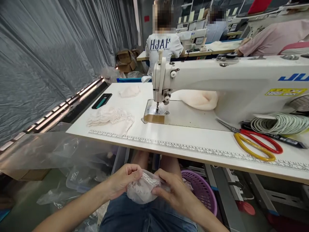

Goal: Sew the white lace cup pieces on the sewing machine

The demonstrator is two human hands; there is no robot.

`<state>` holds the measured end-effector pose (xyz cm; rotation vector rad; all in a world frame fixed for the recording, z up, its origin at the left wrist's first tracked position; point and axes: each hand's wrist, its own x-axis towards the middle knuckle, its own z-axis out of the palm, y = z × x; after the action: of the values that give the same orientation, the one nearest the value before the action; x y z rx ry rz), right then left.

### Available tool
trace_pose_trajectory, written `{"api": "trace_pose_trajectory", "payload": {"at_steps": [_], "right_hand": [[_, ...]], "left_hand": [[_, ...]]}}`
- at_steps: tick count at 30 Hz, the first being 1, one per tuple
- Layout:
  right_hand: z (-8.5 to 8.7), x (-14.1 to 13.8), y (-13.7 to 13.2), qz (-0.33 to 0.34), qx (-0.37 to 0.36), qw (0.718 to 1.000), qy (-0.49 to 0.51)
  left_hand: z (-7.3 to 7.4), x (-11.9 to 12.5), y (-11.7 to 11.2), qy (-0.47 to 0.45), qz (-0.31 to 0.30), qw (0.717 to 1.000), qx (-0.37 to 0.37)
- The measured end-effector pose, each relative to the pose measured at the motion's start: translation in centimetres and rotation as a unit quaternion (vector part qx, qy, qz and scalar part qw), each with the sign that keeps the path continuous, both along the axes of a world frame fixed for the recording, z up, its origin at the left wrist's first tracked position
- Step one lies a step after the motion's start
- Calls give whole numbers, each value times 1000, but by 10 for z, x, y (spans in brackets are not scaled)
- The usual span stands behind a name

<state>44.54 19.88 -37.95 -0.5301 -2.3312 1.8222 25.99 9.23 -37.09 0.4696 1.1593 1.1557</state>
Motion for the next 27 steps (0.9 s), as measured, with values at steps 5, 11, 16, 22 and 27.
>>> {"api": "trace_pose_trajectory", "payload": {"at_steps": [5,11,16,22,27], "right_hand": [[-8,-1,8,45,-100,994,-7],[-10,0,16,97,-181,979,-4],[-8,-8,18,102,-209,973,-5],[-8,-9,27,120,-223,967,-10],[-14,-7,32,135,-239,962,-18]], "left_hand": [[-7,-10,-4,1,-30,999,16],[-15,-15,-2,-48,-94,994,-9],[-17,-16,4,-48,-80,995,-36],[-16,-18,7,-52,-81,994,-56],[-18,-16,9,-64,-102,991,-54]]}}
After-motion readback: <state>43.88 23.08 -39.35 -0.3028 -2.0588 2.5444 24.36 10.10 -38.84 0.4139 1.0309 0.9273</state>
